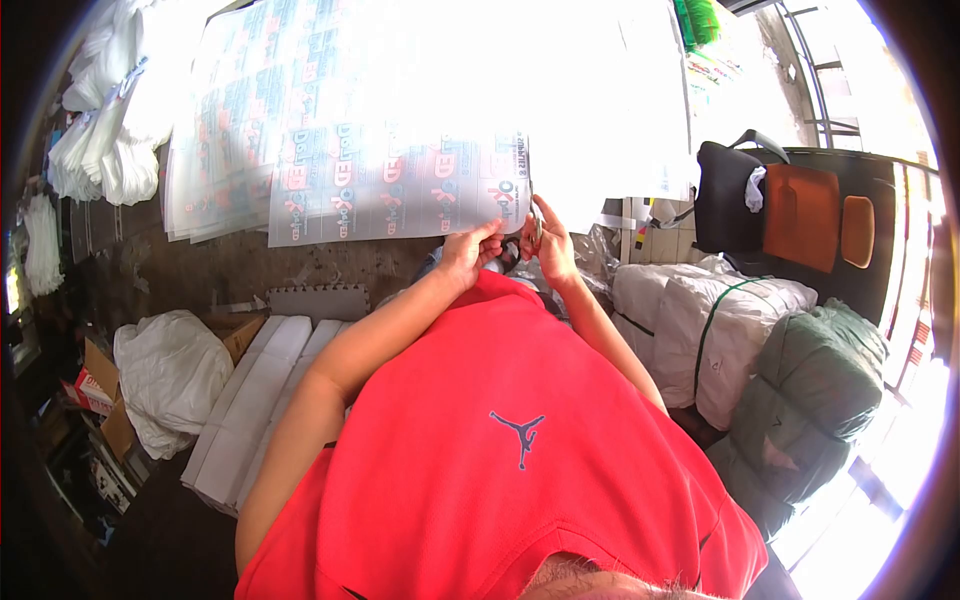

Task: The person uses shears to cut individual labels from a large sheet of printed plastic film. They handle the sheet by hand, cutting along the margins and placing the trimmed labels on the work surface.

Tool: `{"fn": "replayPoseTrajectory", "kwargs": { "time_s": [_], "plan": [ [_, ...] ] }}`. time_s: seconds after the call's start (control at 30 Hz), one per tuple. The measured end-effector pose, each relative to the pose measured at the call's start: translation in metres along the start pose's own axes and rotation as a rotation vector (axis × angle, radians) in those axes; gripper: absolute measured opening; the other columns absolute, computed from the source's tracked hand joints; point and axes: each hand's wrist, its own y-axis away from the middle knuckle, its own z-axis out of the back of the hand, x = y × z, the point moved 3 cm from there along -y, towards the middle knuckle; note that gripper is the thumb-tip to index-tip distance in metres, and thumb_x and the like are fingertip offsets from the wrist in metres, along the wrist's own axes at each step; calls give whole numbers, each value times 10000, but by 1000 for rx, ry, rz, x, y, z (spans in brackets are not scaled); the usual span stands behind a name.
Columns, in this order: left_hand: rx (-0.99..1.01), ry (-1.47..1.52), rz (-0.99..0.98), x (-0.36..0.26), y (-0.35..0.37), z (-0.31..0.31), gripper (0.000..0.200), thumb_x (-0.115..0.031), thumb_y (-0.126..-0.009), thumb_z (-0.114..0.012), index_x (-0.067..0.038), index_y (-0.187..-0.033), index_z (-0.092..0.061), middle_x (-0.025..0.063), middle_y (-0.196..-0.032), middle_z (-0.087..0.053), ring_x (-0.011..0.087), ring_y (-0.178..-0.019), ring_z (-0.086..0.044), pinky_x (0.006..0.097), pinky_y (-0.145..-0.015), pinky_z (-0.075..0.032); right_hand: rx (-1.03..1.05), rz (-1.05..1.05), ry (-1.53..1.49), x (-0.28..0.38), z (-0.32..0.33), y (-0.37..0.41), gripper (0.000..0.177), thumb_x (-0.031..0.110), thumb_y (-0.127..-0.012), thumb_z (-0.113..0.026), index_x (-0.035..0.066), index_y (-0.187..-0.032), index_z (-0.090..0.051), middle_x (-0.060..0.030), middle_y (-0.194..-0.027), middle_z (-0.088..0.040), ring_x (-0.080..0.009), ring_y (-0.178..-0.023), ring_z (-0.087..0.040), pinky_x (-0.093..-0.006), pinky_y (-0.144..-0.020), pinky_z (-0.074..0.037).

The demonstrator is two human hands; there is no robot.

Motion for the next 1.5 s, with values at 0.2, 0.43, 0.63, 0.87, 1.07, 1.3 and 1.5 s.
{"fn": "replayPoseTrajectory", "kwargs": {
  "time_s": [0.2,0.43,0.63,0.87,1.07,1.3,1.5],
  "plan": [
    [-13,8,9,0,0,1,131,-173,-871,-712,-82,-939,-648,13,-803,-642,100,-710,-585,270,-678,-511,-22,-3,42,3,-4,-2,693,228,-980,-553,21,-1514,-163,-10,-692,-441,-97,-525,-424,-259,-457,-377],
    [21,12,-6,1,0,3,126,-184,-878,-705,-84,-926,-645,14,-803,-644,101,-704,-583,270,-677,-508,-43,-14,38,11,-4,-10,683,213,-970,-568,-14,-1499,-202,2,-683,-438,-100,-539,-417,-262,-504,-381],
    [21,29,-19,-3,3,1,127,-184,-873,-710,-85,-921,-646,10,-798,-640,99,-705,-580,271,-673,-505,1,24,49,7,-4,-18,743,266,-968,-587,-5,-1508,-155,-3,-653,-419,-92,-518,-409,-249,-444,-374],
    [45,33,1,-6,8,2,116,-166,-871,-703,-76,-914,-644,9,-793,-634,104,-712,-581,269,-678,-507,-15,36,54,13,-5,-31,710,251,-967,-584,-6,-1500,-191,20,-646,-402,-82,-522,-389,-260,-487,-357],
    [39,38,28,-9,12,1,122,-163,-870,-703,-69,-928,-653,8,-794,-636,106,-719,-584,266,-687,-509,-20,25,110,18,-2,-36,742,286,-952,-606,0,-1502,-198,22,-633,-412,-72,-521,-392,-246,-480,-358],
    [32,21,22,-11,17,-2,128,-164,-864,-712,-66,-931,-665,9,-793,-636,110,-730,-586,263,-680,-509,-33,66,202,24,0,-47,723,321,-946,-618,-6,-1484,-264,18,-639,-443,-55,-523,-395,-241,-480,-364],
    [51,35,2,-17,22,-6,132,-161,-861,-716,-60,-927,-663,20,-779,-633,122,-716,-595,267,-652,-511,-28,92,176,36,0,-72,738,348,-943,-625,-11,-1480,-268,14,-638,-444,-64,-523,-399,-249,-483,-376]
  ]
}}
